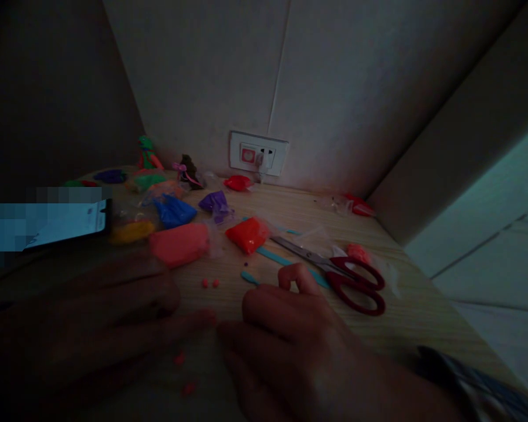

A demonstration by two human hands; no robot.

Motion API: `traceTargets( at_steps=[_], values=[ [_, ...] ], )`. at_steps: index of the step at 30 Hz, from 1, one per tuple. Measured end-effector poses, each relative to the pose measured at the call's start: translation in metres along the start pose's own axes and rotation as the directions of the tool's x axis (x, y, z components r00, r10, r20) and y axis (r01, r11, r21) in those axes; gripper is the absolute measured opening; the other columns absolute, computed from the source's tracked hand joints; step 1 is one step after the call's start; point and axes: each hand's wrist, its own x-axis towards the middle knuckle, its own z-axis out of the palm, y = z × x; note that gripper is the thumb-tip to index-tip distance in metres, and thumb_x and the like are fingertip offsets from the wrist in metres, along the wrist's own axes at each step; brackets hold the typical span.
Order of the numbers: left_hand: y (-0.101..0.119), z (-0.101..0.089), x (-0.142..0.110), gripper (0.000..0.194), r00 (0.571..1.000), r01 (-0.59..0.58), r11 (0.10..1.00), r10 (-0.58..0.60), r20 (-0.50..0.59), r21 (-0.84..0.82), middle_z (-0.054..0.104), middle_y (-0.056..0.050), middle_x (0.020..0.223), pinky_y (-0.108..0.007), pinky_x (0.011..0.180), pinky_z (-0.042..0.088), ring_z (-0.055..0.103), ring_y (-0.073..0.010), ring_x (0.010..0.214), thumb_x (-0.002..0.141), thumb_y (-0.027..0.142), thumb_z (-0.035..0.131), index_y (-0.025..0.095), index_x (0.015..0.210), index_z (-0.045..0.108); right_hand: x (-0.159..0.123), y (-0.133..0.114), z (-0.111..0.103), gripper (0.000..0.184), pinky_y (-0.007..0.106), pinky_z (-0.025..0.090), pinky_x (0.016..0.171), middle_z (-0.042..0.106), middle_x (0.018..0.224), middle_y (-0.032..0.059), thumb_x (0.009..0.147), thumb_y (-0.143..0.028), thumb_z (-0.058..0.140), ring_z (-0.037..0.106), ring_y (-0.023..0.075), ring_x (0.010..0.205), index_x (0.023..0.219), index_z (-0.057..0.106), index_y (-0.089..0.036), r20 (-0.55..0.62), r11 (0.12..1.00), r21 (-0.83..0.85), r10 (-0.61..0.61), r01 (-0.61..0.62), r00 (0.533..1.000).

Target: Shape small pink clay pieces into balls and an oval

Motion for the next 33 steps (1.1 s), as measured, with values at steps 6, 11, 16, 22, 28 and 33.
traceTargets(
  at_steps=[6,11,16,22,28,33],
  values=[
    [0.0009,-0.0008,-0.0015,0.042,1.000,0.000,1.000,0.000,-0.013,0.010,0.071,0.002,0.099,-0.036,0.093,0.049,0.066,-0.0188,0.094,0.127,0.022,0.025,0.022,0.117,0.066,0.0019,0.0009,-0.0033,0.069,0.041,0.039,0.072,0.056,0.070,-0.0013,0.126,-0.022,0.023,0.051,0.0149,0.061,0.084,0.078,-0.019,0.003,1.000,-0.010,0.007,-0.007,1.000],
    [0.0014,0.0015,0.0019,0.040,0.998,0.023,0.996,-0.017,-0.068,0.083,0.072,0.001,0.099,-0.035,0.101,0.051,0.068,-0.0199,0.096,0.127,0.021,0.029,0.023,0.109,0.064,0.0008,0.0000,-0.0028,0.069,0.041,0.040,0.074,0.058,0.071,-0.0017,0.126,-0.023,0.022,0.051,0.0146,0.061,0.090,0.081,-0.019,-0.005,1.000,-0.005,0.012,-0.012,1.000],
    [0.0007,0.0028,0.0047,0.044,0.996,0.041,0.997,-0.036,-0.080,0.058,0.074,0.001,0.097,-0.033,0.098,0.053,0.070,-0.0194,0.094,0.127,0.025,0.027,0.024,0.108,0.066,0.0008,0.0009,0.0002,0.070,0.040,0.040,0.072,0.057,0.071,-0.0011,0.126,-0.024,0.022,0.050,0.0143,0.061,0.082,0.076,-0.019,-0.006,1.000,0.017,0.011,-0.010,1.000],
    [0.0014,-0.0001,-0.0009,0.030,1.000,0.003,1.000,-0.003,0.004,-0.024,0.074,0.001,0.100,-0.036,0.089,0.052,0.068,-0.0208,0.093,0.113,0.006,0.045,0.021,0.118,0.070,0.0005,-0.0007,-0.0017,0.064,0.041,0.042,0.073,0.056,0.070,-0.0017,0.125,-0.021,0.026,0.048,0.0149,0.061,0.079,0.071,-0.021,-0.012,1.000,0.003,0.011,-0.011,1.000],
    [0.0018,-0.0015,-0.0013,0.041,0.998,0.022,0.999,-0.021,0.053,-0.026,0.072,0.002,0.102,-0.036,0.087,0.051,0.065,-0.0211,0.095,0.107,0.000,0.045,0.024,0.130,0.068,0.0020,-0.0006,-0.0047,0.054,0.041,0.041,0.071,0.058,0.071,-0.0018,0.121,-0.017,0.034,0.052,0.0150,0.061,0.084,0.073,-0.020,0.008,1.000,0.004,0.011,-0.011,1.000],
    [-0.0007,-0.0002,0.0007,0.028,1.000,0.010,1.000,-0.010,-0.026,0.008,0.073,0.001,0.102,-0.036,0.095,0.051,0.067,-0.0218,0.097,0.120,0.012,0.038,0.023,0.118,0.063,0.0016,0.0008,-0.0024,0.060,0.040,0.041,0.073,0.059,0.072,-0.0012,0.123,-0.018,0.030,0.052,0.0151,0.062,0.085,0.076,-0.019,-0.009,1.000,-0.002,0.012,-0.012,1.000]
  ],
)
